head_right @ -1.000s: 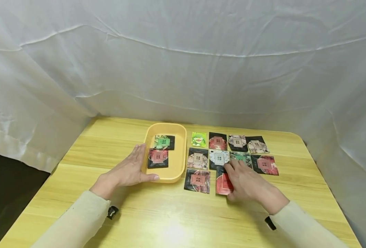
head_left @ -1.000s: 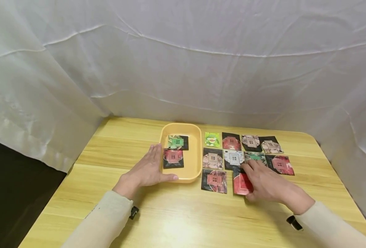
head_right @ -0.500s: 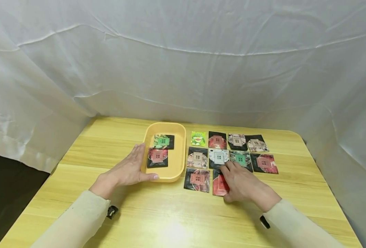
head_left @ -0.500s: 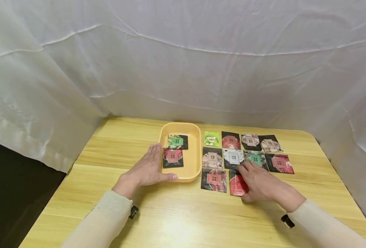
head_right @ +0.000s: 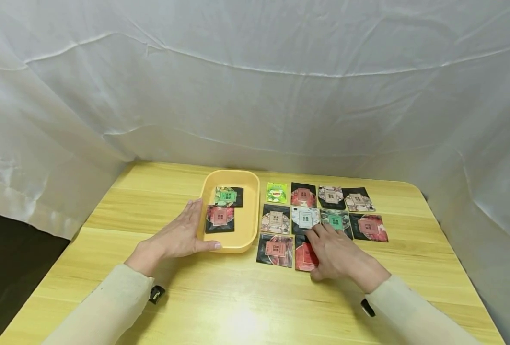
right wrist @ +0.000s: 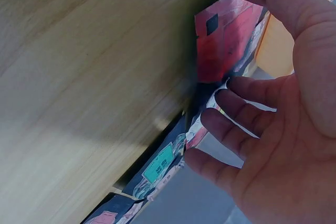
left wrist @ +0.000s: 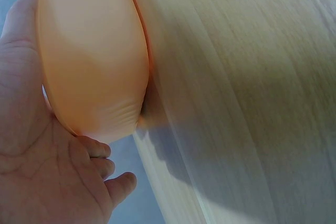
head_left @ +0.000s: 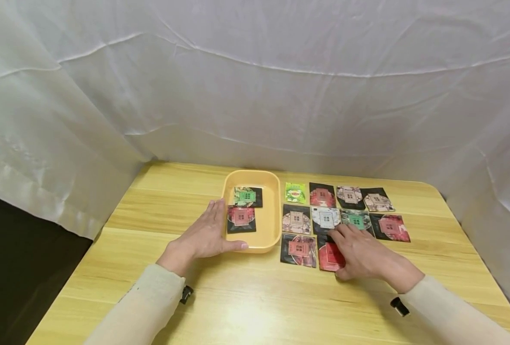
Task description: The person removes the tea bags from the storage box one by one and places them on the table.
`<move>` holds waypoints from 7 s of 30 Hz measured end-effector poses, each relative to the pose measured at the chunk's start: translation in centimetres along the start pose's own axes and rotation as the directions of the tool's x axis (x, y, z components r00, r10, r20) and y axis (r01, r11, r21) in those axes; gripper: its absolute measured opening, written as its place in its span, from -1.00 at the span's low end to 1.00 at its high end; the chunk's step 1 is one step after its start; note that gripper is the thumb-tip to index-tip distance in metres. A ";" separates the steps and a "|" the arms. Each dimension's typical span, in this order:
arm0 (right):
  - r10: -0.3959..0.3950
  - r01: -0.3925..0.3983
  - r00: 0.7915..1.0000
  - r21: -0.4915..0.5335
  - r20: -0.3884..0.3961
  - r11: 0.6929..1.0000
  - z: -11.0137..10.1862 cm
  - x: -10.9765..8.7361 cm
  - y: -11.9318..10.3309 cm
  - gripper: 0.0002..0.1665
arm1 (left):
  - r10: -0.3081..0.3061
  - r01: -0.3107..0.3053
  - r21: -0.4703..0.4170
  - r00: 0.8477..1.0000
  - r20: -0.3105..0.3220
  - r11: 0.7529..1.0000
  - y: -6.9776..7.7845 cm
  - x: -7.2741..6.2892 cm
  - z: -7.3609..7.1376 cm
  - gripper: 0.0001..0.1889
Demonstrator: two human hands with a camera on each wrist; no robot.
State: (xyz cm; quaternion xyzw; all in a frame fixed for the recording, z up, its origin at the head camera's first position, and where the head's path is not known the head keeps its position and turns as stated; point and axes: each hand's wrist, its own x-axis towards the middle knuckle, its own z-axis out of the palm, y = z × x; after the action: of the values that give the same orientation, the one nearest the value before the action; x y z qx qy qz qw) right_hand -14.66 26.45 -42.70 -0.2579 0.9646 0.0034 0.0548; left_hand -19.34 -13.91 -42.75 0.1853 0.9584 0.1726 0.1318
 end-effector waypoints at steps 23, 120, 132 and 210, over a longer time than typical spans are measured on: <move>-0.040 0.038 0.993 -0.023 -0.108 0.999 -2.1 2.0 -0.6 0.01 | -0.007 0.007 -0.001 1.000 -0.004 1.000 -0.1 -0.1 0.0 0.55; 0.101 -0.110 0.981 0.045 0.166 0.993 -3.4 21.2 -11.8 -0.04 | -0.014 0.014 -0.005 1.000 0.018 1.000 0.1 0.1 -0.2 0.52; 0.062 -0.060 0.995 -0.020 0.084 0.998 -3.6 20.7 -12.6 0.02 | -0.016 0.016 -0.019 1.000 0.011 1.000 0.0 0.1 -0.1 0.53; 0.100 -0.100 0.995 -0.025 0.025 0.995 -0.6 -4.3 5.2 0.11 | -0.023 0.024 -0.050 1.000 0.014 0.998 -0.4 -0.1 -0.2 0.55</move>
State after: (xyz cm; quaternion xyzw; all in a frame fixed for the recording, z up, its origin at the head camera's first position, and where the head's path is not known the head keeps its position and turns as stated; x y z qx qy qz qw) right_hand -13.63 33.11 -41.75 -0.2097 0.9754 0.0209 0.0639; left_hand -19.48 -14.34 -42.69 0.1717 0.9550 0.1938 0.1447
